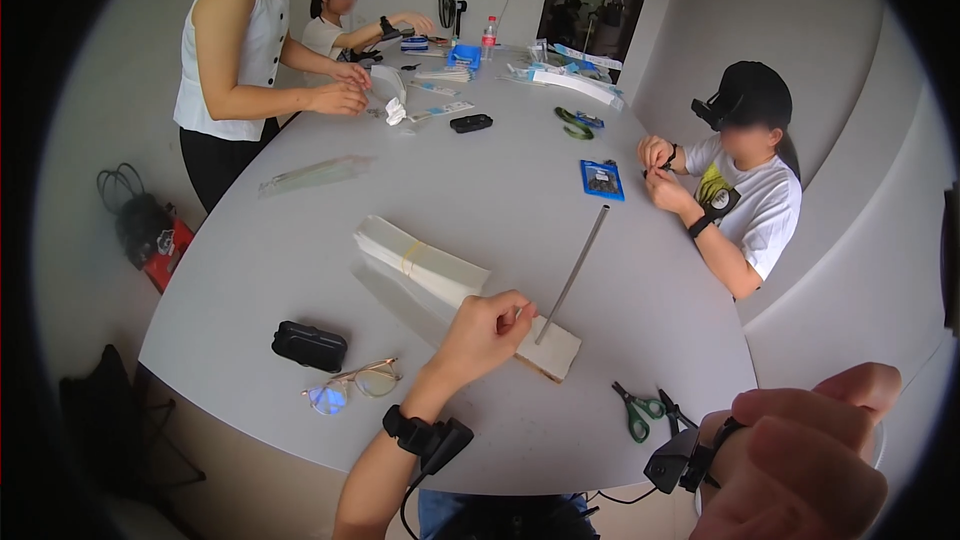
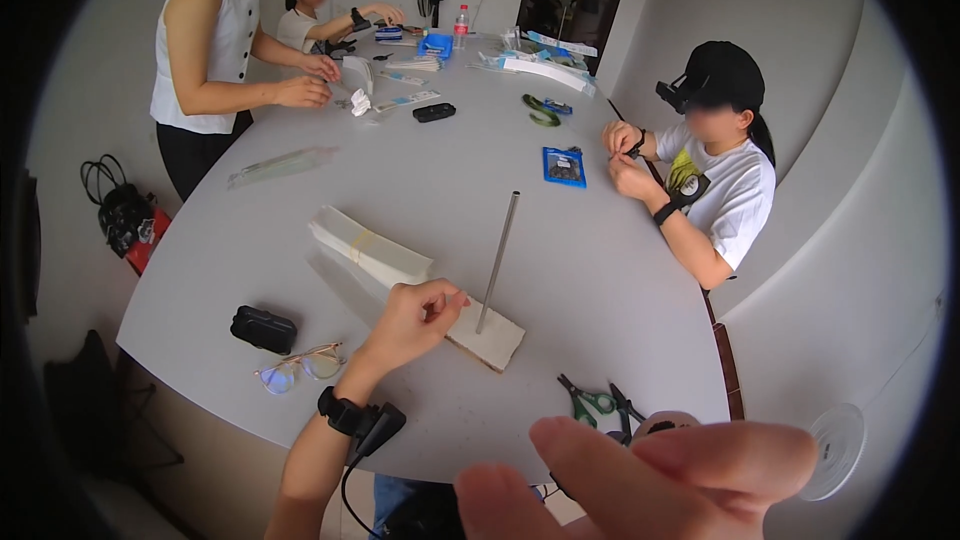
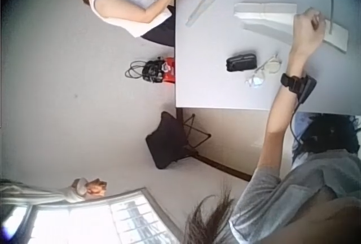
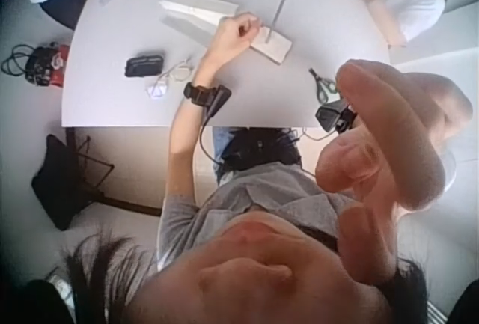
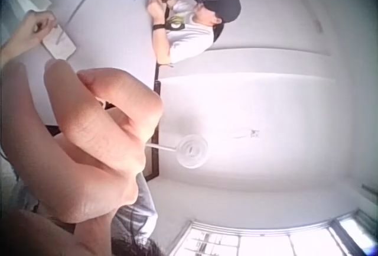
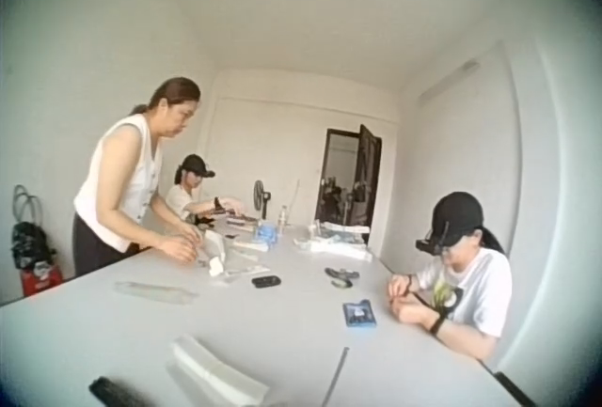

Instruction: Manually assembling or sorting small fishing tackle components at a table.

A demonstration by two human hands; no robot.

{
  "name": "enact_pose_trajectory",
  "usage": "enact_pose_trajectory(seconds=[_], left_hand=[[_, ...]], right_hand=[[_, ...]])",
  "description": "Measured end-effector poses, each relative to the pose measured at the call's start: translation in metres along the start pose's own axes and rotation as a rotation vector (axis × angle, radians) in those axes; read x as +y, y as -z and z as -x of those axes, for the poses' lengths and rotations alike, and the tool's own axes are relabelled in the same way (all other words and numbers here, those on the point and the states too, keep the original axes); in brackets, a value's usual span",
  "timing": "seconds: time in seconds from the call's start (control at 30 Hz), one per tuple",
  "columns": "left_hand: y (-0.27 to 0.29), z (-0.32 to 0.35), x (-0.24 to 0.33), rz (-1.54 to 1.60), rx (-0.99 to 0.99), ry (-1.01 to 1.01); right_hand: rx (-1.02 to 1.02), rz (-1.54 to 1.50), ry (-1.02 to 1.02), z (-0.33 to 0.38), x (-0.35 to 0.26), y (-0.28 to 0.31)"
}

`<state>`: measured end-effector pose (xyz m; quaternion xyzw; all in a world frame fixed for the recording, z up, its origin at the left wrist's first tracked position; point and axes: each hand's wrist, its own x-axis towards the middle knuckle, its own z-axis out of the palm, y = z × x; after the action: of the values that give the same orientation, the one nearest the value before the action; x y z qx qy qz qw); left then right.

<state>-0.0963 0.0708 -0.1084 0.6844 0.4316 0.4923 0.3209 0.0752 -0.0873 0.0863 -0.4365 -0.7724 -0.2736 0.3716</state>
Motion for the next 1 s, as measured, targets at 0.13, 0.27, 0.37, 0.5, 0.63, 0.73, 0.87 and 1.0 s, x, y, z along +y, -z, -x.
enact_pose_trajectory(seconds=[0.13, 0.27, 0.37, 0.5, 0.63, 0.73, 0.87, 1.0], left_hand=[[-0.002, -0.002, 0.001, -0.008, -0.009, -0.014], [-0.004, -0.002, 0.002, 0.004, 0.001, -0.021], [-0.004, -0.002, 0.002, 0.010, -0.006, -0.007], [-0.008, -0.005, 0.001, 0.029, 0.026, -0.045], [-0.003, -0.004, 0.006, -0.014, -0.026, 0.016], [-0.001, -0.004, 0.004, -0.023, -0.020, 0.021], [-0.001, -0.002, 0.006, -0.026, -0.012, 0.011], [-0.006, -0.004, 0.004, -0.009, -0.004, -0.021]], right_hand=[[0.076, -0.032, 0.272, -0.012, -0.001, -0.007], [0.030, -0.093, 0.433, -0.028, 0.005, -0.010], [-0.003, -0.146, 0.553, -0.041, 0.008, -0.016], [-0.043, -0.223, 0.720, -0.066, 0.014, -0.026], [-0.076, -0.309, 0.897, -0.065, 0.032, -0.020], [-0.096, -0.379, 1.040, -0.063, 0.046, -0.015], [-0.106, -0.474, 1.252, -0.059, 0.075, -0.002], [0.219, -0.289, 0.374, -0.007, 0.040, -0.033]])
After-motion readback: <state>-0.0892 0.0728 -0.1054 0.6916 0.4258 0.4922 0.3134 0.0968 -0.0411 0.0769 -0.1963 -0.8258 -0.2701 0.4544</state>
